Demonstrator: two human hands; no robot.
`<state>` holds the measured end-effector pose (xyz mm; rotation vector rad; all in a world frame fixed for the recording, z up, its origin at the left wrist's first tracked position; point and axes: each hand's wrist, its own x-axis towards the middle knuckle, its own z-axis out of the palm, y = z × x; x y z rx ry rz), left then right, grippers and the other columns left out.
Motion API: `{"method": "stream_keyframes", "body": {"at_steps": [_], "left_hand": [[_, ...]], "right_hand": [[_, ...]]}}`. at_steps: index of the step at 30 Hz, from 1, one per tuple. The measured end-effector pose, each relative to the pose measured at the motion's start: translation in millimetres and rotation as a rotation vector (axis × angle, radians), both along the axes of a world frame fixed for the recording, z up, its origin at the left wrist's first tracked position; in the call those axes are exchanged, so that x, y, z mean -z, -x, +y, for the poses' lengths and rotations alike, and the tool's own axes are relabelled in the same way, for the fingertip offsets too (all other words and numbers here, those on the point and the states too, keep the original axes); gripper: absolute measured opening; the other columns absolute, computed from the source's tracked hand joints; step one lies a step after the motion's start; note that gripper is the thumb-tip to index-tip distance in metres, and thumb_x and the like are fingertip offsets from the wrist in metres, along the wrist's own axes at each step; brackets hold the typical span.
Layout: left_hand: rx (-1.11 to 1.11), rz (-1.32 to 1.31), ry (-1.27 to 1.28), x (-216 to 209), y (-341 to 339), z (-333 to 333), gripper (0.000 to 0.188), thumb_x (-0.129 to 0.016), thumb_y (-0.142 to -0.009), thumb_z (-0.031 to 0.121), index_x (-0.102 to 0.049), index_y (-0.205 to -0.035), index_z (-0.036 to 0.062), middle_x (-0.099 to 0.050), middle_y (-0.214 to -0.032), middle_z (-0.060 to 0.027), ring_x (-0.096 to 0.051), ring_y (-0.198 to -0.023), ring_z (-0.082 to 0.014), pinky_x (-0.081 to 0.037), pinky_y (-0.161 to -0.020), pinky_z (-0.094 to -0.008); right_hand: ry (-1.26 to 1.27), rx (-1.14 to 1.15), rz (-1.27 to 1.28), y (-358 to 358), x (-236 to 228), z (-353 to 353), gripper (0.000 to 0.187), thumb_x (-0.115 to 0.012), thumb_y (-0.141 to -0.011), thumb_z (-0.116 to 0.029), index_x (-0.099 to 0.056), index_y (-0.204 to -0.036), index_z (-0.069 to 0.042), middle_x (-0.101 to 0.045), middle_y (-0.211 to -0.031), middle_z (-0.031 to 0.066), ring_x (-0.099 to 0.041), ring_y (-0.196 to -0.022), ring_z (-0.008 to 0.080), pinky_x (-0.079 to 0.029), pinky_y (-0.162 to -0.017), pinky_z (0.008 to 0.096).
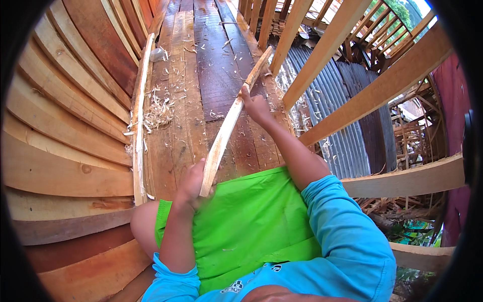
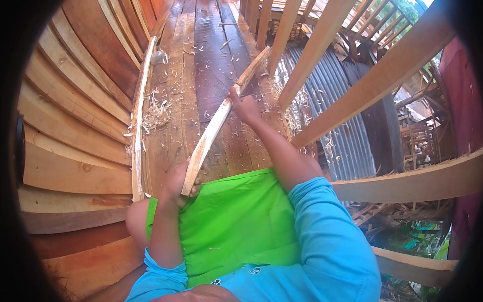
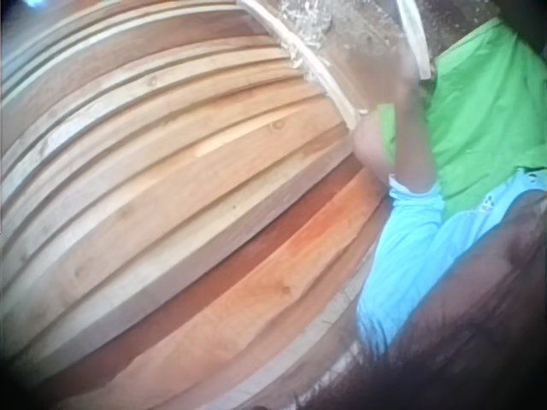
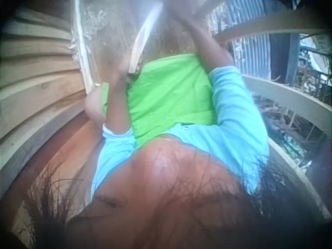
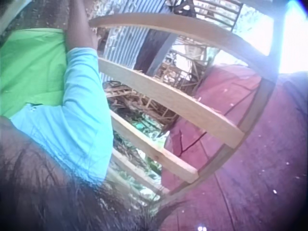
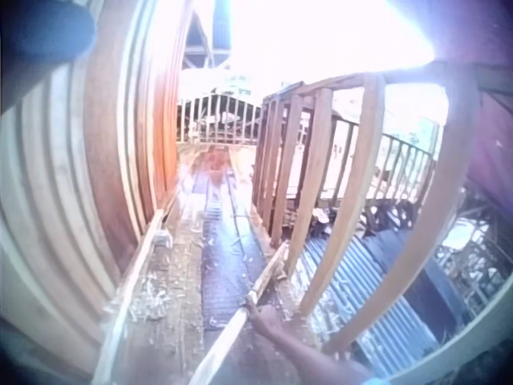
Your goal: The person sits on a wooden floor and uses a knife to shave and shape a long, thin piece of wood. They hold the wood with one hand and repeatedly draw the knife along its length to remove thin shavings, gradually refining the wood's surface.
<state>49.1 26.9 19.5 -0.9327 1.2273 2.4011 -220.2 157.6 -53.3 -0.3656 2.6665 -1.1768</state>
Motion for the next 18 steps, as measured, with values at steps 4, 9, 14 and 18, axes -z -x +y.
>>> {"method": "stream_keyframes", "body": {"at_steps": [4,9,14,18], "left_hand": [[-0.009,-0.006,0.227,8.5,-7.2,7.5,0.045,-0.033,-0.102,0.038,-0.058,-0.095,0.0006,-0.046,-0.055,-0.0010,-0.042,-0.038,-0.0101,-0.035,-0.034,-0.0241],[-0.070,0.007,0.245,5.3,-12.8,12.1,0.045,-0.033,-0.102,0.037,-0.058,-0.097,0.0002,-0.044,-0.054,-0.0009,-0.043,-0.038,-0.0104,-0.035,-0.032,-0.0240],[-0.044,0.000,0.105,2.1,-11.4,4.3,0.044,-0.032,-0.102,0.037,-0.056,-0.100,-0.0001,-0.046,-0.057,-0.0020,-0.045,-0.040,-0.0113,-0.036,-0.033,-0.0235],[0.029,0.063,-0.283,2.7,-12.5,-18.8,0.038,-0.034,-0.101,0.035,-0.055,-0.102,0.0034,-0.053,-0.069,-0.0050,-0.049,-0.047,-0.0127,-0.040,-0.039,-0.0239]], "right_hand": [[0.043,-0.038,-0.198,-9.1,-18.6,2.6,0.077,-0.056,-0.078,-0.074,-0.072,-0.077,0.002,-0.065,-0.069,0.0168,-0.065,-0.068,0.0242,-0.049,-0.062,0.0384],[0.130,-0.033,-0.257,-22.3,-31.9,-6.4,0.072,-0.062,-0.078,-0.069,-0.071,-0.076,0.003,-0.062,-0.065,0.0120,-0.062,-0.061,0.0198,-0.047,-0.053,0.0357],[0.114,-0.031,-0.318,-18.8,-30.2,-7.2,0.071,-0.062,-0.079,-0.067,-0.069,-0.076,0.003,-0.056,-0.059,0.0063,-0.055,-0.051,0.0152,-0.041,-0.045,0.0320],[0.130,-0.086,-0.291,-20.9,-27.2,-5.3,0.064,-0.057,-0.087,-0.061,-0.063,-0.074,0.001,-0.051,-0.057,0.0029,-0.048,-0.046,0.0125,-0.036,-0.042,0.0303]]}}
